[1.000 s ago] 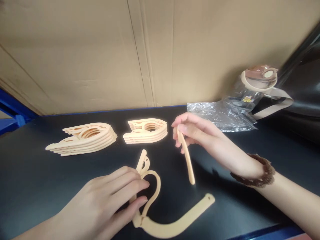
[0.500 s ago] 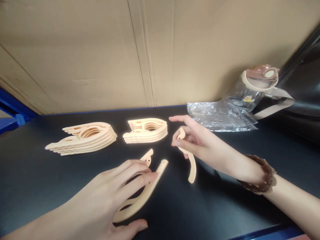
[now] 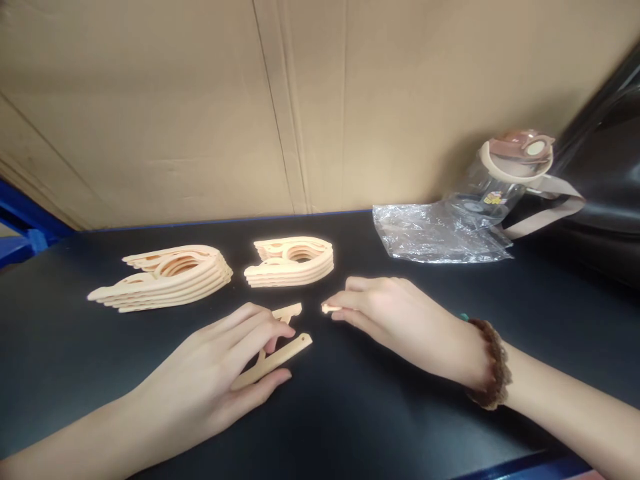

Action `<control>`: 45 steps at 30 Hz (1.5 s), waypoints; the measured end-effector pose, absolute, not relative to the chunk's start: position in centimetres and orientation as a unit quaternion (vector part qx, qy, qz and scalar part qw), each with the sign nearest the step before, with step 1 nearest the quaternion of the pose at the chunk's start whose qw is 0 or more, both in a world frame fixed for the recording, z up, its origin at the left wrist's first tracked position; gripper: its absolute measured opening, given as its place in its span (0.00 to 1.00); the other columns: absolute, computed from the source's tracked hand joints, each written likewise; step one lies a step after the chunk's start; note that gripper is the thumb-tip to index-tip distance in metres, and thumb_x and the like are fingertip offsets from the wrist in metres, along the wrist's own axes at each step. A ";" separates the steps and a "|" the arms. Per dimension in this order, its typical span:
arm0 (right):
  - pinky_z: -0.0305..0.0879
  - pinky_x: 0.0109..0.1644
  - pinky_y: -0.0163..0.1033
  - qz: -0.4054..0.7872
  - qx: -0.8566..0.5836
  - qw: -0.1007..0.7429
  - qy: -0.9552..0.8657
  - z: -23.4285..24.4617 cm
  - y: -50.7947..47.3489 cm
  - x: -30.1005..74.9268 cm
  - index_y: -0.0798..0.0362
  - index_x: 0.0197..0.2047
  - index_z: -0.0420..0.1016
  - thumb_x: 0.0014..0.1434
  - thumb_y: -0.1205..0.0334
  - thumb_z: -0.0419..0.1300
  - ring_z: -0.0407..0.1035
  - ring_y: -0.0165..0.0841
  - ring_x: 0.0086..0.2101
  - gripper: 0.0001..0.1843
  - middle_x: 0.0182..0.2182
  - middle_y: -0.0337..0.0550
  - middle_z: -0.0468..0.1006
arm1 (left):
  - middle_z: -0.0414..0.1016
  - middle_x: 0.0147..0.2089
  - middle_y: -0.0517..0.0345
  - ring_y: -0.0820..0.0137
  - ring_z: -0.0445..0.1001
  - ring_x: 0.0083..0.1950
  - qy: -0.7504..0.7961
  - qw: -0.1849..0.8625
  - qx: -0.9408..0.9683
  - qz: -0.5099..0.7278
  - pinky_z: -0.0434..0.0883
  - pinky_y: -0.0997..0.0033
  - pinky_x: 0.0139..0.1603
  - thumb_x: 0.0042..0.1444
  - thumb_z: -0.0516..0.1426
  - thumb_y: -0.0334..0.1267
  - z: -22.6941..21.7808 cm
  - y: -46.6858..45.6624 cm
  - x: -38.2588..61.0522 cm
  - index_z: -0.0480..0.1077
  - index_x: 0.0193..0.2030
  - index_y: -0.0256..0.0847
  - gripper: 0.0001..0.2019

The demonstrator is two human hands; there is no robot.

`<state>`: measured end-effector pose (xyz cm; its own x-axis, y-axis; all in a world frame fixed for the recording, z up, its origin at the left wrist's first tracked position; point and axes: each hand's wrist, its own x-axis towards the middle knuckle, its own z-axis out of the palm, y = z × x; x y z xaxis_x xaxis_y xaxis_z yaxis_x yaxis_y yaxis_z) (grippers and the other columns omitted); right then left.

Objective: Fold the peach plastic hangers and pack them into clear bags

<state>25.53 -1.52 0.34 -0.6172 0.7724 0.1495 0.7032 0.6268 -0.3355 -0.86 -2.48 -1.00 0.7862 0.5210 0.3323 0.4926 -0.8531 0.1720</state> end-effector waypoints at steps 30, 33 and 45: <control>0.49 0.25 0.33 0.366 -0.450 0.103 -0.808 0.9 -3.4 24.0 0.44 0.47 0.63 0.68 0.51 0.56 0.52 0.27 0.22 0.09 0.20 0.25 0.56 | 0.71 0.31 0.55 0.64 0.69 0.34 0.202 -0.068 0.958 0.189 0.74 0.66 0.34 0.63 0.53 0.30 -1.1 -2.5 -0.3 0.67 0.31 0.39 0.09; 0.47 0.23 0.33 0.343 -0.443 0.089 -0.824 0.8 -3.5 23.9 0.43 0.44 0.65 0.67 0.57 0.57 0.50 0.27 0.20 0.04 0.20 0.25 0.53 | 0.70 0.30 0.57 0.65 0.70 0.33 0.199 -0.075 0.958 0.194 0.74 0.66 0.33 0.64 0.53 0.30 -0.9 -2.6 -0.3 0.67 0.31 0.39 0.09; 0.55 0.32 0.36 0.256 -0.380 0.085 -0.885 1.0 -3.9 23.5 0.49 0.32 0.58 0.75 0.58 0.40 0.60 0.27 0.27 0.18 0.29 0.33 0.67 | 0.70 0.37 0.54 0.62 0.67 0.40 0.246 0.007 0.944 0.218 0.69 0.61 0.39 0.70 0.46 0.37 -2.3 -2.5 -0.5 0.62 0.36 0.40 0.11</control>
<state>23.47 -3.93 0.99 -0.6972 0.7154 -0.0449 0.6288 0.5803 -0.5175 -0.45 -2.49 -2.30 0.7842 0.4681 0.4074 0.4619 -0.8787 0.1206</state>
